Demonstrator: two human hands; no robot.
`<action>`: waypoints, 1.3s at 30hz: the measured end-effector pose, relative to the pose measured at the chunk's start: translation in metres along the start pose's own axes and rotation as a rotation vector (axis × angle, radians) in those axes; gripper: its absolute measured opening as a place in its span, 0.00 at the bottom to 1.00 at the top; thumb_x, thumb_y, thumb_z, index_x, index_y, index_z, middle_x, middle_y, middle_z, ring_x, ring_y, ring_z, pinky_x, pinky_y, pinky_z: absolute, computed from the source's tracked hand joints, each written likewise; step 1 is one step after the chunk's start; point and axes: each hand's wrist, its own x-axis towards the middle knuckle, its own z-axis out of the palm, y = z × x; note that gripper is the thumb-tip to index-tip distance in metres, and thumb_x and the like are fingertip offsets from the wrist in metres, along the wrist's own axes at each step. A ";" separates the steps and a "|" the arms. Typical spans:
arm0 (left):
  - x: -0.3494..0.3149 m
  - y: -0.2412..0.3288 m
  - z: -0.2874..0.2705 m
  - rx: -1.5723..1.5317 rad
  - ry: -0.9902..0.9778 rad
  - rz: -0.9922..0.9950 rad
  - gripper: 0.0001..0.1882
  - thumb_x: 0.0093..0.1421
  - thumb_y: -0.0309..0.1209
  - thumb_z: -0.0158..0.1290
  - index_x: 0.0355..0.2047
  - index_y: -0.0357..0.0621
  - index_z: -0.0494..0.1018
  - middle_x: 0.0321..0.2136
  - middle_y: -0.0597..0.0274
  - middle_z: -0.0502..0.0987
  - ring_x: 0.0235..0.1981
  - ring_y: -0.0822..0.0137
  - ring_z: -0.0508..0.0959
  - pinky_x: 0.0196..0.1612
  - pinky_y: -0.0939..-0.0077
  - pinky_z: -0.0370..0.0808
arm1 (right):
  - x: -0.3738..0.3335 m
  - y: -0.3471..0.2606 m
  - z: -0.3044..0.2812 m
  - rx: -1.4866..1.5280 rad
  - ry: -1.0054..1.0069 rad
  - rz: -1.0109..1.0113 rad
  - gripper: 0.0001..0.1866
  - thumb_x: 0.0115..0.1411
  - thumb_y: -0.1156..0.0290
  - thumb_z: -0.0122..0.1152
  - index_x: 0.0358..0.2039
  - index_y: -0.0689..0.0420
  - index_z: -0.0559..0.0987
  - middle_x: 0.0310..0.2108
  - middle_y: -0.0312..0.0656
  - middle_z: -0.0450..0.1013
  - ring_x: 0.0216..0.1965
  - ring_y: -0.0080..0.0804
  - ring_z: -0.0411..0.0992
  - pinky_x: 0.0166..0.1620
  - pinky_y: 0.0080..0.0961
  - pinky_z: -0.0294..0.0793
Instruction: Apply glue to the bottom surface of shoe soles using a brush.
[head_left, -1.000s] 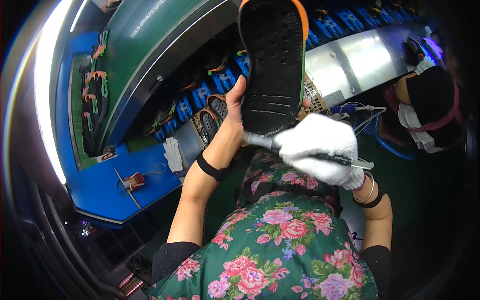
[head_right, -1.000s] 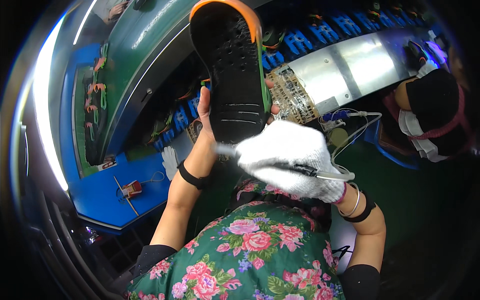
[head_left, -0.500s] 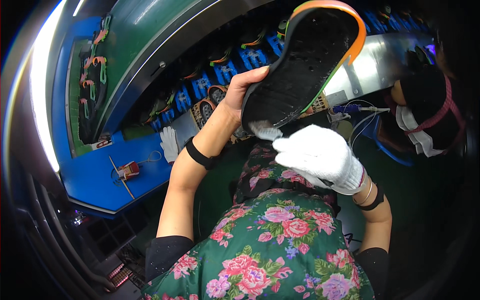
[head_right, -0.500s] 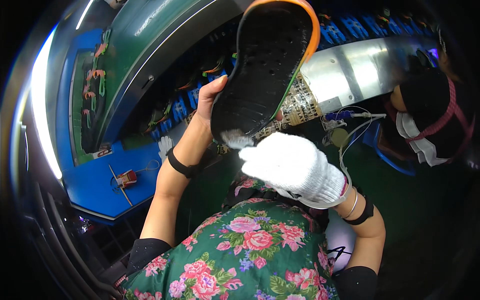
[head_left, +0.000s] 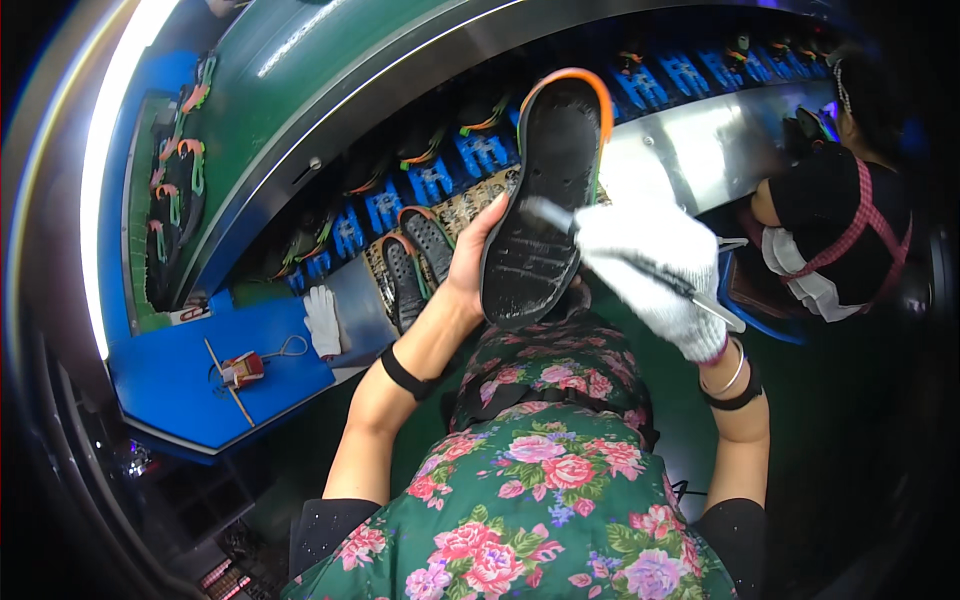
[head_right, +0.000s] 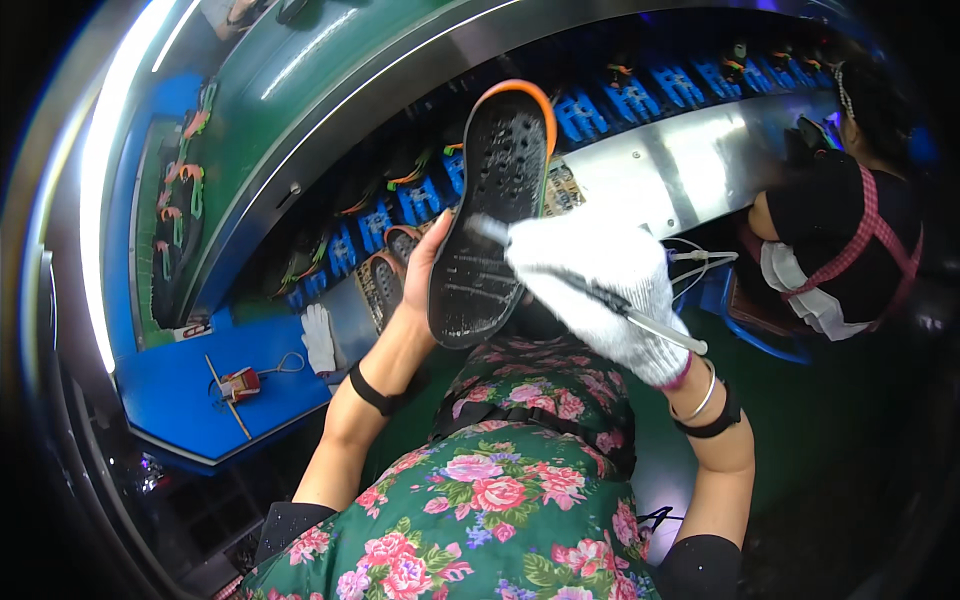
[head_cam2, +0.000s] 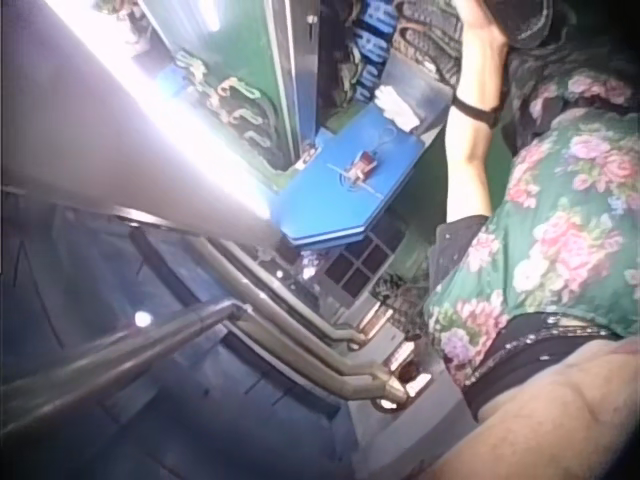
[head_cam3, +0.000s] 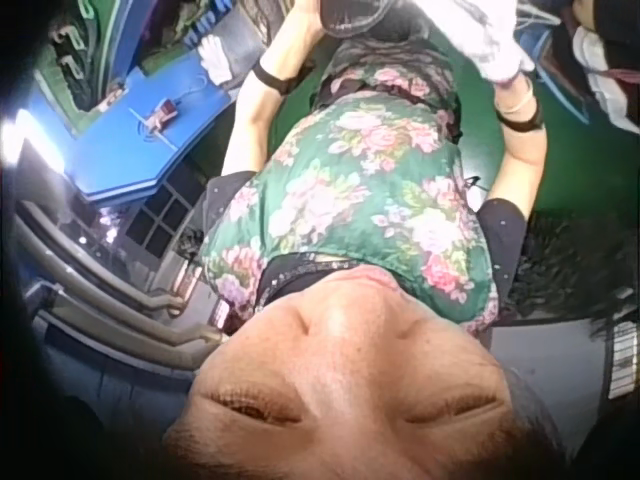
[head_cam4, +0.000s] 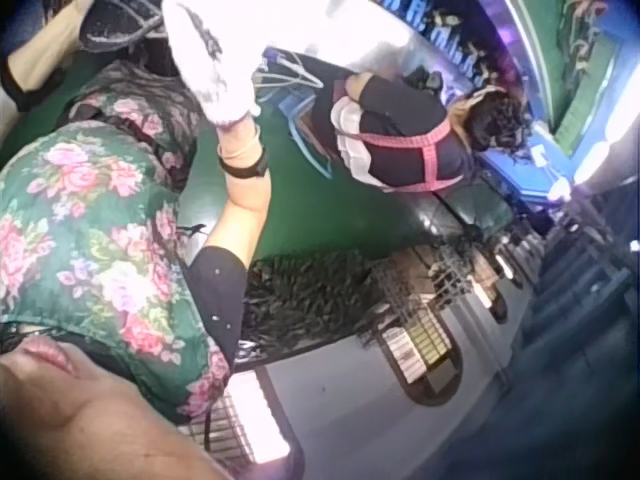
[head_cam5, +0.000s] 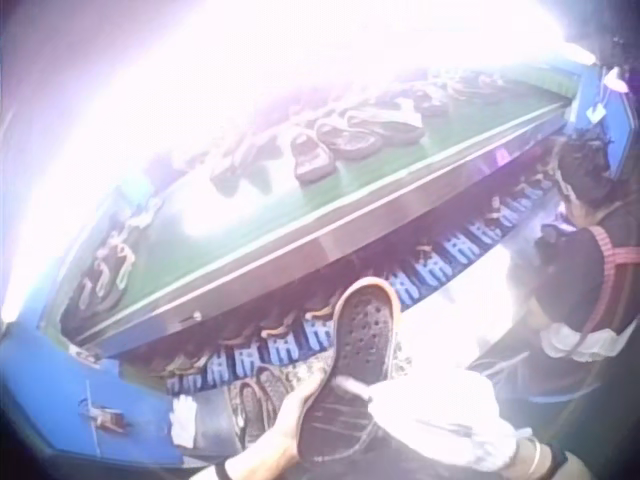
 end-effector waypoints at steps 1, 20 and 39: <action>0.000 -0.006 0.001 0.064 -0.024 -0.020 0.40 0.70 0.58 0.39 0.71 0.40 0.57 0.65 0.33 0.66 0.59 0.34 0.74 0.59 0.38 0.75 | 0.007 0.005 -0.004 -0.130 0.036 -0.013 0.12 0.52 0.79 0.72 0.39 0.58 0.87 0.37 0.42 0.84 0.38 0.39 0.82 0.43 0.31 0.80; -0.053 0.007 0.028 -0.018 -0.469 0.250 0.51 0.61 0.71 0.49 0.72 0.47 0.54 0.61 0.39 0.63 0.41 0.47 0.72 0.35 0.61 0.79 | -0.062 0.010 0.004 1.410 0.529 0.683 0.10 0.52 0.85 0.61 0.36 0.65 0.82 0.40 0.57 0.80 0.35 0.37 0.79 0.34 0.23 0.78; -0.131 0.175 0.086 0.373 -0.649 0.561 0.54 0.61 0.54 0.62 0.74 0.42 0.45 0.66 0.32 0.55 0.51 0.44 0.71 0.36 0.67 0.83 | -0.080 0.046 0.076 1.334 0.457 0.933 0.13 0.58 0.80 0.63 0.44 0.68 0.83 0.41 0.48 0.82 0.34 0.26 0.77 0.36 0.19 0.75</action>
